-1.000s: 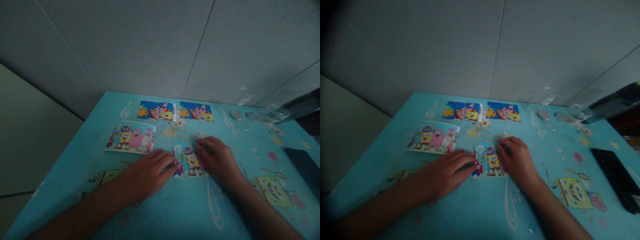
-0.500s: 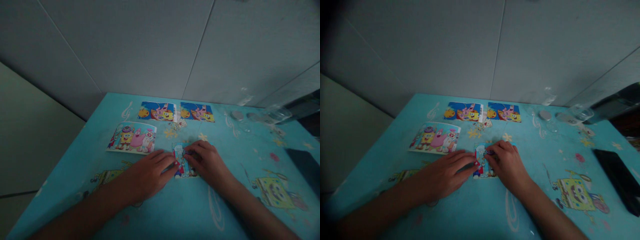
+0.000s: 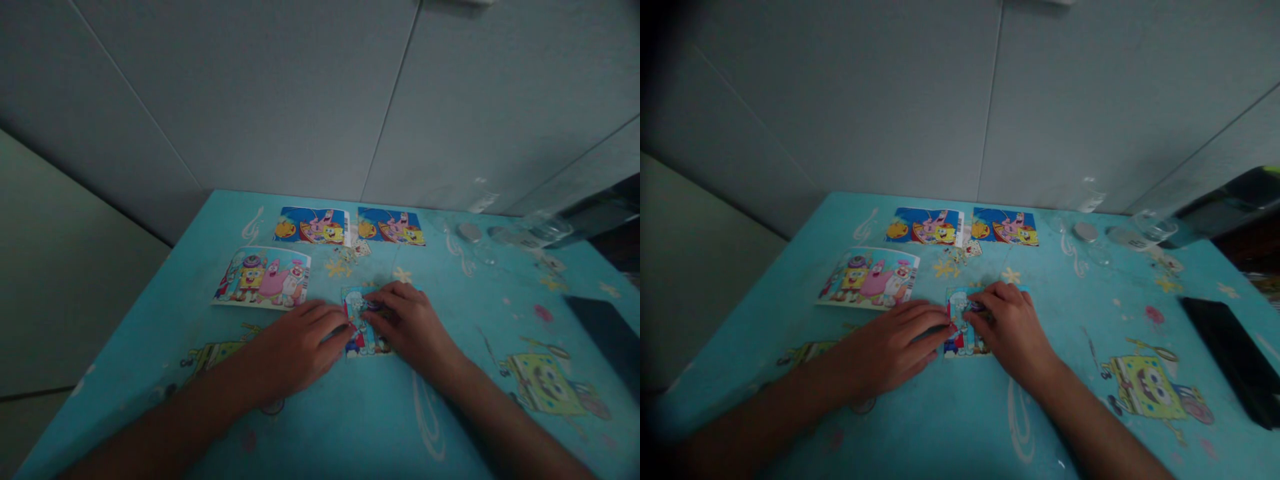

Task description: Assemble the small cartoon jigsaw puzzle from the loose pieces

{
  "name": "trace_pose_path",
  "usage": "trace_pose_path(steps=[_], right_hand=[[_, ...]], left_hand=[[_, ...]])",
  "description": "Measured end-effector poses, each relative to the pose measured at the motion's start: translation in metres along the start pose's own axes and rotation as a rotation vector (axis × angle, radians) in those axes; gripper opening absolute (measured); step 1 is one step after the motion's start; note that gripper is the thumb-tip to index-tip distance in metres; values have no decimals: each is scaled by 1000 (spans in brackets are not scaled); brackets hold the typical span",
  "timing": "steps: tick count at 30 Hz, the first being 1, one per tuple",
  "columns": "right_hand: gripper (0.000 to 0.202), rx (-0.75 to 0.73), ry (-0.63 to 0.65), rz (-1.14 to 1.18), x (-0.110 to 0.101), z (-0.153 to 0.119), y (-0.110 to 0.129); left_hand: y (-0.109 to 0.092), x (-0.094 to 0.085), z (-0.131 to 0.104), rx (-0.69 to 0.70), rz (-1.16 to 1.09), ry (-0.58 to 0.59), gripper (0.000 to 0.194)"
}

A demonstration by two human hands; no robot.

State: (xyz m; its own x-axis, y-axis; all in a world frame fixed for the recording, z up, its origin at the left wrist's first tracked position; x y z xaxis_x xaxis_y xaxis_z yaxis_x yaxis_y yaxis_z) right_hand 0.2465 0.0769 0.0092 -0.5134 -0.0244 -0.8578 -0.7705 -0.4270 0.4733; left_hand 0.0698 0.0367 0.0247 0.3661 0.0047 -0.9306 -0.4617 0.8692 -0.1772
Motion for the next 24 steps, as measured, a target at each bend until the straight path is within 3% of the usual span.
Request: trace_pose_path(steps=[11,17,24], right_hand=[[27,-50,5,-91,-2,-2,11],[26,-60,-4,-116,-3,-2,12],[22,-56,5,-76,-3,-3,11]], left_hand=[[1,-6,7,-29,-26,-45,23],[11,1,17,-117,5,-56,27],[12,9,18,-81,27,-55,32]])
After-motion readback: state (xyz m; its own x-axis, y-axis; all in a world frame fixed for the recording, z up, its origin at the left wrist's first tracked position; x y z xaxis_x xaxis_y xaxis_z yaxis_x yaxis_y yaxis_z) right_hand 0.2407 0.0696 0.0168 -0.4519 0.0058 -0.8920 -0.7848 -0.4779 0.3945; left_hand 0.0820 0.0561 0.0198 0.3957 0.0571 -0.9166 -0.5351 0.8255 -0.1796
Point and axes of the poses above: each hand's wrist, its own z-axis towards the middle knuckle, its own x-axis out of the palm, y = z × x, the point moved 7 cm from there along z, towards the middle knuckle, and after that the axes turned 1 degree about -x, right-handed, at the moved point
